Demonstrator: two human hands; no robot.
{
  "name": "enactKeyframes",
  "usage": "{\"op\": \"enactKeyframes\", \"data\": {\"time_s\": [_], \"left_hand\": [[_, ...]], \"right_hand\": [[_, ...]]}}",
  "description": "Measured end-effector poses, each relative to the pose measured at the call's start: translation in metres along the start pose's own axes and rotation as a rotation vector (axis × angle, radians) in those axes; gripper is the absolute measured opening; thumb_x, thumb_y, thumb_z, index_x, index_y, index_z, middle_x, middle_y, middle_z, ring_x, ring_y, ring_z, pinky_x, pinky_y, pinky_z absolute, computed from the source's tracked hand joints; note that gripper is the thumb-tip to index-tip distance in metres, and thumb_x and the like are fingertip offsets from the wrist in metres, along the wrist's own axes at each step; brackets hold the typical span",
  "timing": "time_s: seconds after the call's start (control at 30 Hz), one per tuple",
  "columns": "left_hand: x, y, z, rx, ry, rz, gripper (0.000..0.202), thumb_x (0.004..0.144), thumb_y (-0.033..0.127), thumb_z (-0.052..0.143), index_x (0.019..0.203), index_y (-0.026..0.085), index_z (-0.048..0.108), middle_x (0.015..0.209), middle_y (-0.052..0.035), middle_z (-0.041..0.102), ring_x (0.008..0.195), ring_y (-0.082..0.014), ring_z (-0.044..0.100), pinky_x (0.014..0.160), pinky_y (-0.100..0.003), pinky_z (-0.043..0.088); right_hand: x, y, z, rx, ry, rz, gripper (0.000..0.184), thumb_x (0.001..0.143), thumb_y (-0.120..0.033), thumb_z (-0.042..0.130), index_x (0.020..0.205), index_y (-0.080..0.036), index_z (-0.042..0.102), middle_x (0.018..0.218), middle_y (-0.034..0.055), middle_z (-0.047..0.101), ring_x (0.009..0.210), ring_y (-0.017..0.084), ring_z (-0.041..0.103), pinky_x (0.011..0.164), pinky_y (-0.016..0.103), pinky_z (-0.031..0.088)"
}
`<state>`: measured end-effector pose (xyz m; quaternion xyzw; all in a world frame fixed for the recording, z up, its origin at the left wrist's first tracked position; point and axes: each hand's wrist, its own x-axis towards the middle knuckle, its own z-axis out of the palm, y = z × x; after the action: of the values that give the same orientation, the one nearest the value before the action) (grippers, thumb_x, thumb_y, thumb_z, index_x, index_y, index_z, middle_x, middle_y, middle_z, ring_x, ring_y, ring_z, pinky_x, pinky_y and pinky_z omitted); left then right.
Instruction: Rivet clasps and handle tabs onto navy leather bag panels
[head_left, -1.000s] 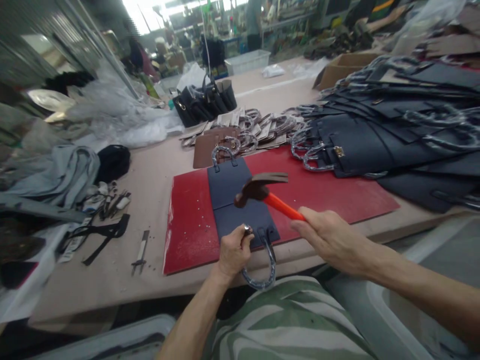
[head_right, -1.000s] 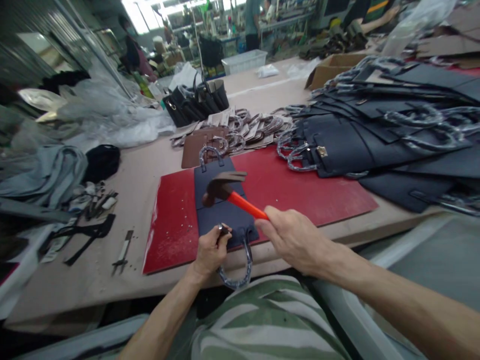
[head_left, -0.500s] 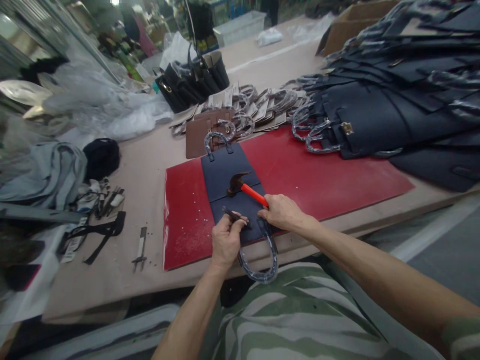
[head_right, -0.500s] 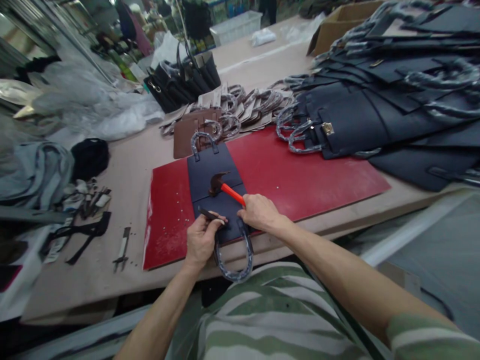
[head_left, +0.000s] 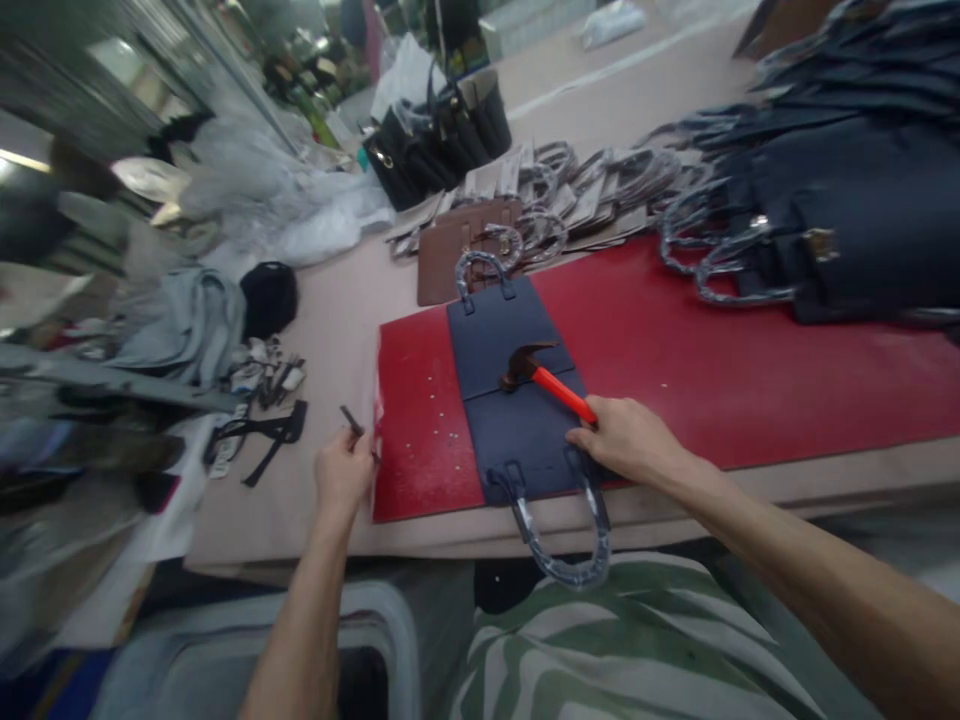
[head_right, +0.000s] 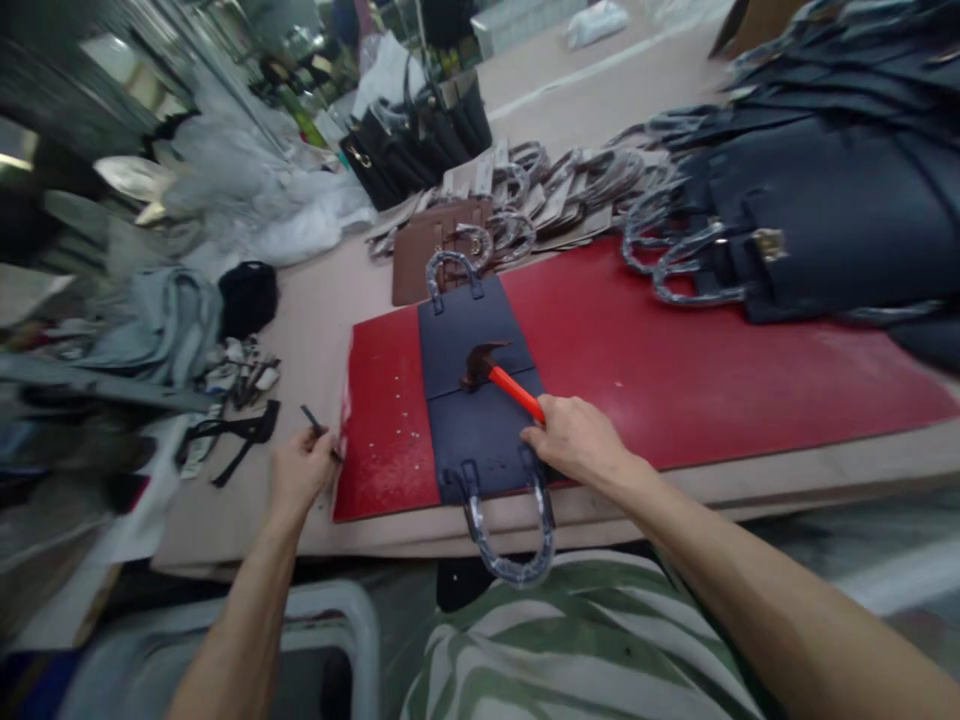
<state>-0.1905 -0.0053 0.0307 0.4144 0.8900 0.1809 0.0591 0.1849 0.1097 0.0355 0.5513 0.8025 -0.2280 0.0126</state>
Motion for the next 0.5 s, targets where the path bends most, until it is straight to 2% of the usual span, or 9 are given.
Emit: {"op": "enactKeyframes", "data": {"time_s": [0.1, 0.23, 0.37, 0.5], "left_hand": [[0.013, -0.019, -0.015, 0.237, -0.100, -0.081, 0.028, 0.090, 0.024, 0.051, 0.105, 0.013, 0.072, 0.101, -0.0142, 0.076, 0.097, -0.0247, 0.071, 0.075, -0.028, 0.052], [0.022, -0.035, -0.022, 0.324, -0.096, -0.147, 0.021, 0.086, 0.024, 0.059, 0.093, 0.015, 0.075, 0.094, -0.0154, 0.076, 0.095, -0.0270, 0.072, 0.073, -0.028, 0.049], [0.020, -0.037, -0.020, 0.335, -0.119, -0.143, 0.021, 0.086, 0.026, 0.059, 0.095, 0.016, 0.075, 0.098, -0.0147, 0.076, 0.096, -0.0266, 0.071, 0.073, -0.028, 0.047], [0.019, -0.031, -0.017, 0.312, -0.142, -0.120, 0.027, 0.090, 0.031, 0.053, 0.102, 0.017, 0.073, 0.098, -0.0127, 0.076, 0.091, -0.0260, 0.071, 0.070, -0.029, 0.047]], "right_hand": [[0.005, 0.002, 0.001, 0.001, -0.051, 0.030, 0.021, 0.088, -0.041, 0.061, 0.083, -0.021, 0.058, 0.076, 0.0092, 0.068, 0.075, 0.026, 0.065, 0.059, 0.031, 0.032], [0.018, 0.006, 0.007, 0.036, -0.099, 0.046, 0.018, 0.092, -0.036, 0.058, 0.080, -0.023, 0.057, 0.076, 0.0100, 0.068, 0.072, 0.026, 0.064, 0.061, 0.033, 0.035], [0.015, 0.001, 0.003, 0.026, -0.091, 0.070, 0.017, 0.092, -0.036, 0.058, 0.081, -0.023, 0.057, 0.075, 0.0093, 0.067, 0.071, 0.025, 0.063, 0.061, 0.032, 0.034], [0.007, -0.006, -0.004, 0.015, -0.057, 0.023, 0.019, 0.089, -0.039, 0.059, 0.082, -0.022, 0.056, 0.074, 0.0076, 0.066, 0.069, 0.024, 0.062, 0.059, 0.030, 0.033]]}}
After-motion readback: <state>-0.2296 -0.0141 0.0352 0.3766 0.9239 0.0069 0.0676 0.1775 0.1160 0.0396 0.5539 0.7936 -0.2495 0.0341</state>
